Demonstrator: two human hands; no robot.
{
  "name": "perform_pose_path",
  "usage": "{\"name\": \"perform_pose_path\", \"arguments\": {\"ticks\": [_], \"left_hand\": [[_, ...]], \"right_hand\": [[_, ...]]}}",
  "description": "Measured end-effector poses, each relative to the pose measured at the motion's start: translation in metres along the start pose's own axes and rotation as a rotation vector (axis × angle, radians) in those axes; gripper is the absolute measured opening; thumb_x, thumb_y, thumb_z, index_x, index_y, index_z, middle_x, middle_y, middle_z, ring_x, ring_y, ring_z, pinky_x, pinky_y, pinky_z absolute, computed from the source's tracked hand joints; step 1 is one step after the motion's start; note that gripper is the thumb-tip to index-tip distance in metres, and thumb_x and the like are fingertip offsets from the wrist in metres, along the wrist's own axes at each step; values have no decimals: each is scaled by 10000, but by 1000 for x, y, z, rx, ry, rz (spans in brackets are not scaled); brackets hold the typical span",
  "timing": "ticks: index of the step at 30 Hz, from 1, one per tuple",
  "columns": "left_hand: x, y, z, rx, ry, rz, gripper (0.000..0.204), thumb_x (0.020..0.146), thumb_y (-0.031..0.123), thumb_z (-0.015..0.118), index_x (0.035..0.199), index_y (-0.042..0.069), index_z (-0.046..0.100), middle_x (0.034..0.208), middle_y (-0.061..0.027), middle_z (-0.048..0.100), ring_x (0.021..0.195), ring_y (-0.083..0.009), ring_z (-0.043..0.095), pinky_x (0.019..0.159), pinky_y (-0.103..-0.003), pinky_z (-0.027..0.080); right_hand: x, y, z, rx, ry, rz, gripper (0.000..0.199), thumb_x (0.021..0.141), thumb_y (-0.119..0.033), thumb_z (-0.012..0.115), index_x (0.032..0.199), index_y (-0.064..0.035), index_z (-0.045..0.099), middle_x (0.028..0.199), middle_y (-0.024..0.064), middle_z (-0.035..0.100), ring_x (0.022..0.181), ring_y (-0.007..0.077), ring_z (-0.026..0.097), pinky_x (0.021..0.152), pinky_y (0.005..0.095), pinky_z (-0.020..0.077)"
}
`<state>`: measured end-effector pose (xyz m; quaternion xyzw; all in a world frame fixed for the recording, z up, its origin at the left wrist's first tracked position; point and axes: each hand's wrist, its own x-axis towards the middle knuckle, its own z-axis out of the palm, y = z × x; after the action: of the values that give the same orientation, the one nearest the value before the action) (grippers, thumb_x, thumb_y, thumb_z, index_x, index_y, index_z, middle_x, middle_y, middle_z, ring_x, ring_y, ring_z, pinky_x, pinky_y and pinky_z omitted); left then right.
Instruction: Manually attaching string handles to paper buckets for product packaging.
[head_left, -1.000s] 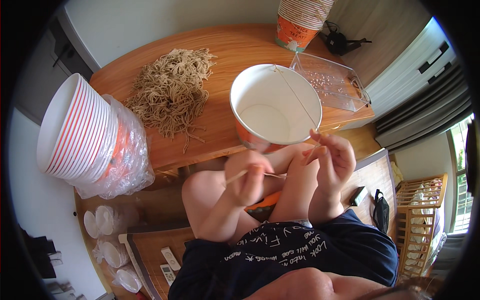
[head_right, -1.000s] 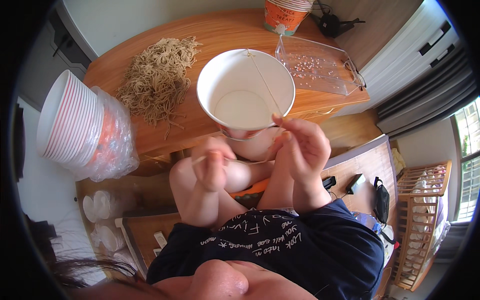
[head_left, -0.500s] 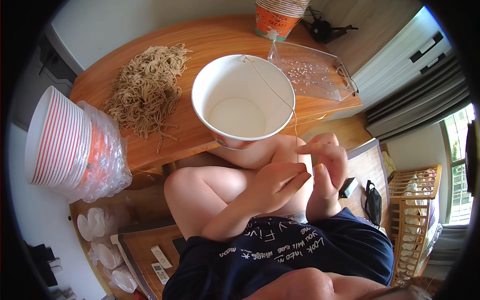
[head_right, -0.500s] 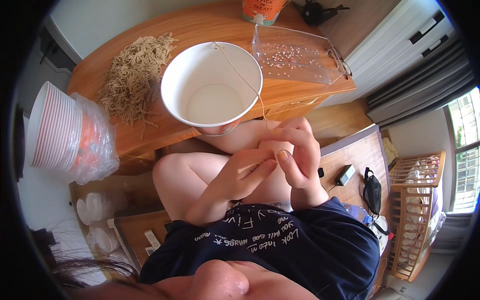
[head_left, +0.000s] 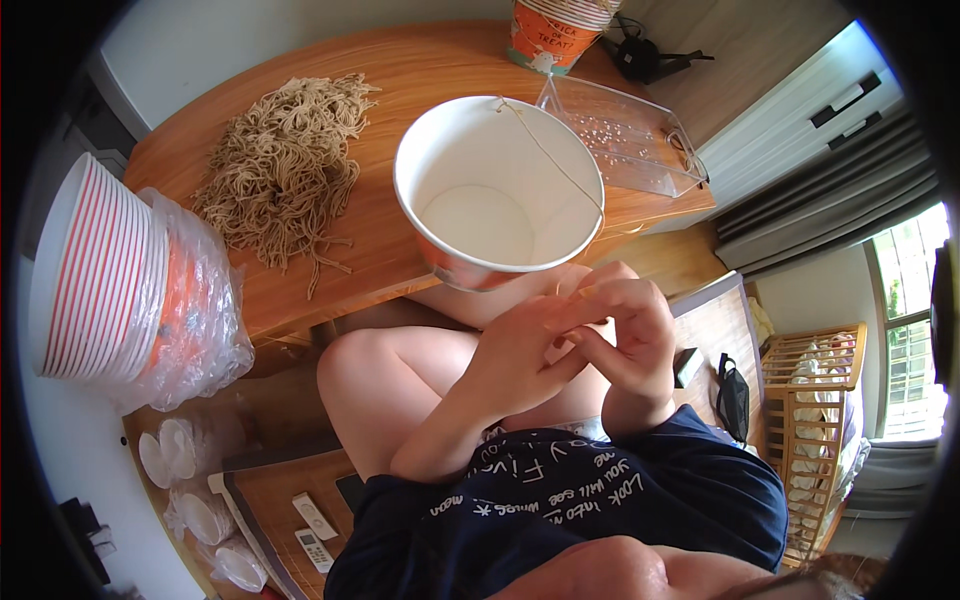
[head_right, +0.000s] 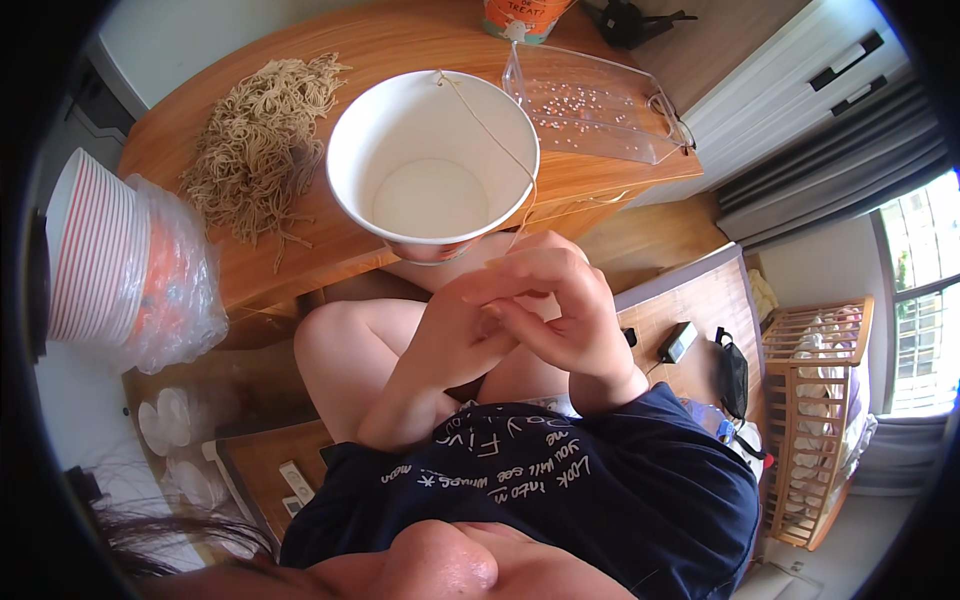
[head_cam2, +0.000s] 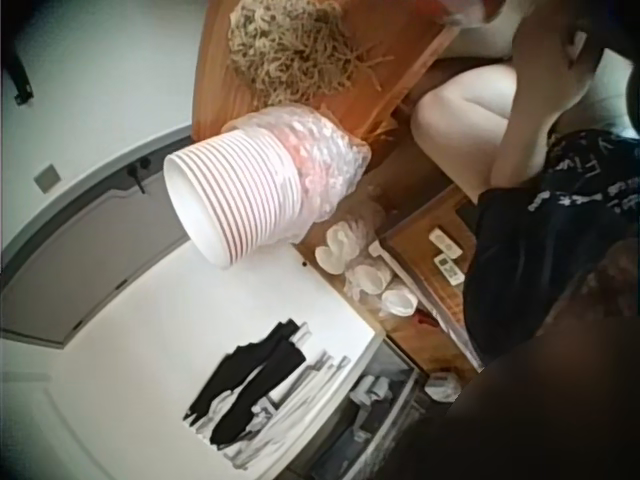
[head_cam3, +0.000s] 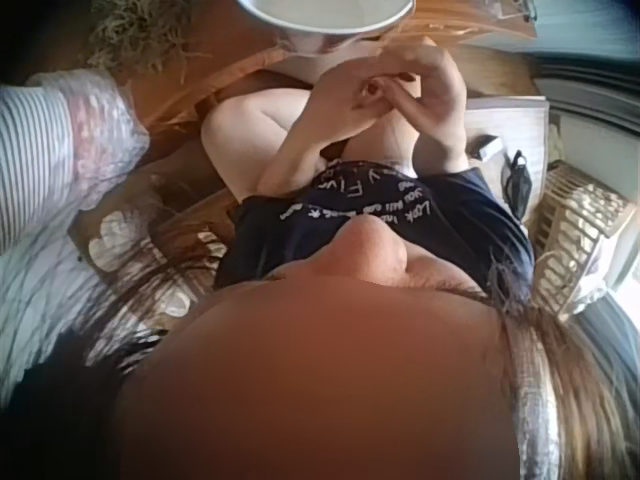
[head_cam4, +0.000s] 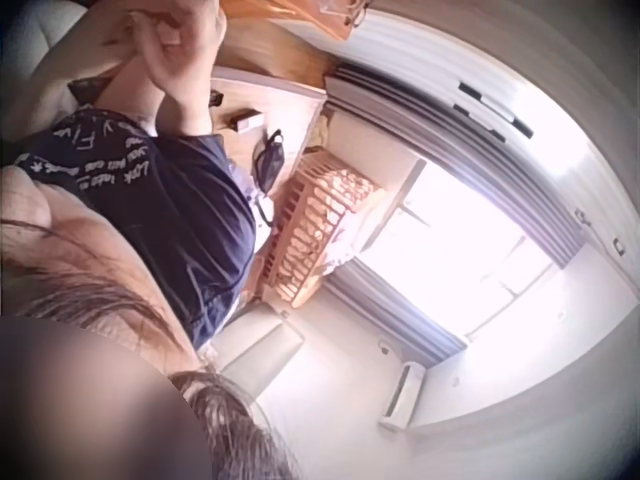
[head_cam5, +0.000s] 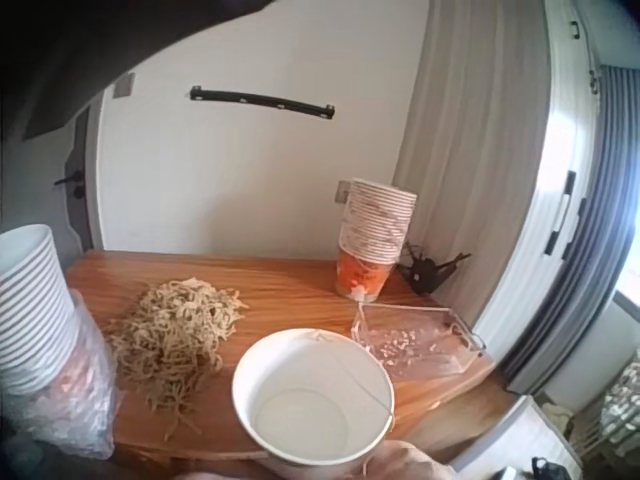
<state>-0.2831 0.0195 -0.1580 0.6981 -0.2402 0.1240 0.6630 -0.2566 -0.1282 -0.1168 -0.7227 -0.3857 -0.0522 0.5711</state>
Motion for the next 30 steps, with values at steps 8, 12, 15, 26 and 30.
{"name": "perform_pose_path", "arguments": {"ticks": [8, 12, 15, 26, 30], "left_hand": [[-11, -1, -22, -86, 23, 86, 189, 818, 55, 699, 1006, 55, 676, 799, -62, 580, 688, -215, 558, 605, -309, 446], [-16, 13, -25, 40, 129, 104, 191, 795, 88, 732, 986, 84, 733, 791, -40, 573, 711, -206, 556, 625, -318, 447], [-17, 17, -31, 264, 238, 250, 249, 766, 71, 744, 1011, 114, 753, 826, -26, 594, 745, -197, 560, 650, -322, 453], [-28, 26, -42, 343, 453, 338, 205, 716, 84, 793, 916, 119, 767, 807, 0, 689, 740, -198, 557, 677, -306, 472], [-27, 28, -40, 400, 516, 330, 162, 721, 75, 789, 873, 119, 750, 777, -5, 671, 740, -201, 559, 670, -311, 469]], "right_hand": [[-1, -13, 7, 148, 18, -8, 419, 803, 144, 639, 1165, -15, 501, 959, 87, 649, 935, 163, 613, 836, 285, 471], [-2, -22, 9, 130, 79, -35, 485, 792, 150, 648, 1213, -7, 466, 914, 78, 641, 909, 158, 636, 878, 296, 475], [0, -29, 7, 9, 17, -60, 515, 788, 143, 657, 1237, -6, 454, 917, 74, 626, 927, 153, 630, 884, 289, 475], [7, -37, 27, -162, 84, -75, 489, 797, 127, 634, 1244, -4, 482, 897, 44, 575, 870, 123, 554, 836, 255, 447], [8, -39, 32, -285, 85, -134, 483, 803, 99, 656, 1245, -7, 494, 885, 45, 569, 847, 122, 543, 806, 252, 454]]}}
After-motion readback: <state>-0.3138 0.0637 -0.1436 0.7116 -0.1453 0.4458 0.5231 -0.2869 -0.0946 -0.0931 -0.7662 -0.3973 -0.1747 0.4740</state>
